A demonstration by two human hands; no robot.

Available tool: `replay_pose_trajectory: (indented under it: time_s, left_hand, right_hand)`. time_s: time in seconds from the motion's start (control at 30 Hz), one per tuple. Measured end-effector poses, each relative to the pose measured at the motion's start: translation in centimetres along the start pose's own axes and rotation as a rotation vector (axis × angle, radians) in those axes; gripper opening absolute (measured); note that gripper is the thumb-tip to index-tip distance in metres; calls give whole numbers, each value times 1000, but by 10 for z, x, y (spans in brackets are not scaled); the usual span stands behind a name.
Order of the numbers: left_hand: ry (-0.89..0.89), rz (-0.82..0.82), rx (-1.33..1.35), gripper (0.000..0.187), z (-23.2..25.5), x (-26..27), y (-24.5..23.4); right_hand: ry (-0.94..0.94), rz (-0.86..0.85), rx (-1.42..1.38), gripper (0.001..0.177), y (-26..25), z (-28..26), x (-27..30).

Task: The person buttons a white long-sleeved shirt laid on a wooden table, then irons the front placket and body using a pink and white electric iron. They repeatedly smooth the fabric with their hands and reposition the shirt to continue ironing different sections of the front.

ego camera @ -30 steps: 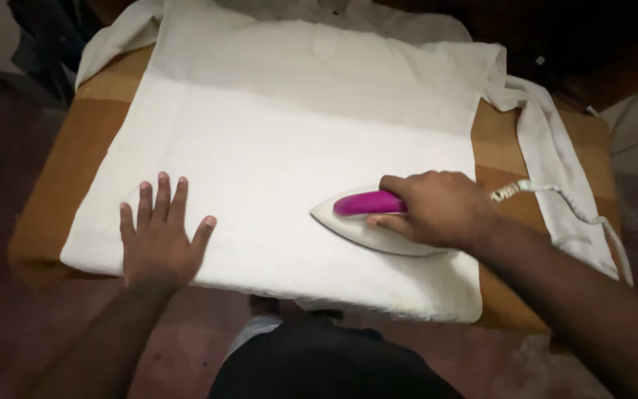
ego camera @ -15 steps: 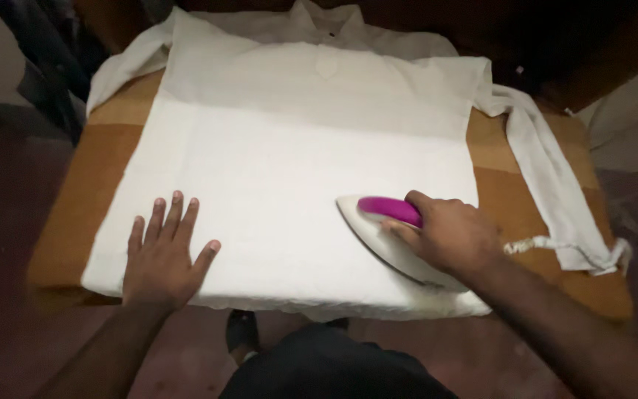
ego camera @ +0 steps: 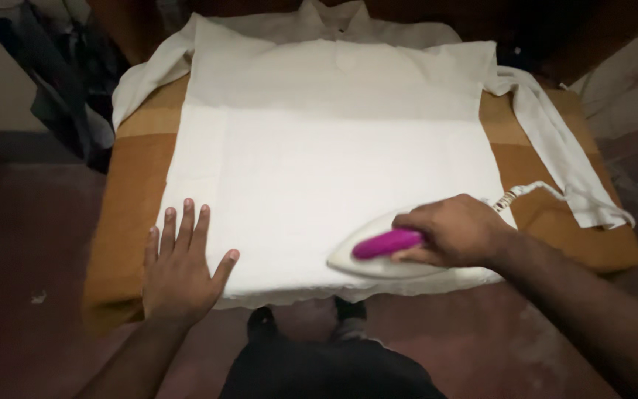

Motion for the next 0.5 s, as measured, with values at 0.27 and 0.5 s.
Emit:
replay_pose_trajectory:
  time_s: [0.27,0.5]
  left_hand:
    - [-51,-21,18,96,-25,3,-11]
    - [-63,29,21,98,-27,6,-13]
  right_hand:
    - [-73,68,-90,56,-7,-31,-19]
    - [286,22,-38,49,-30,-66,-44]
Point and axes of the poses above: each hand's wrist, its own x-axis away from the middle knuckle, its own y-axis out of the palm, z = x × y, the point moved 3 cm from there along -x, towards the middle knuckle, and after that the axes turned 15 degrees about x, right-handed, at the moved point
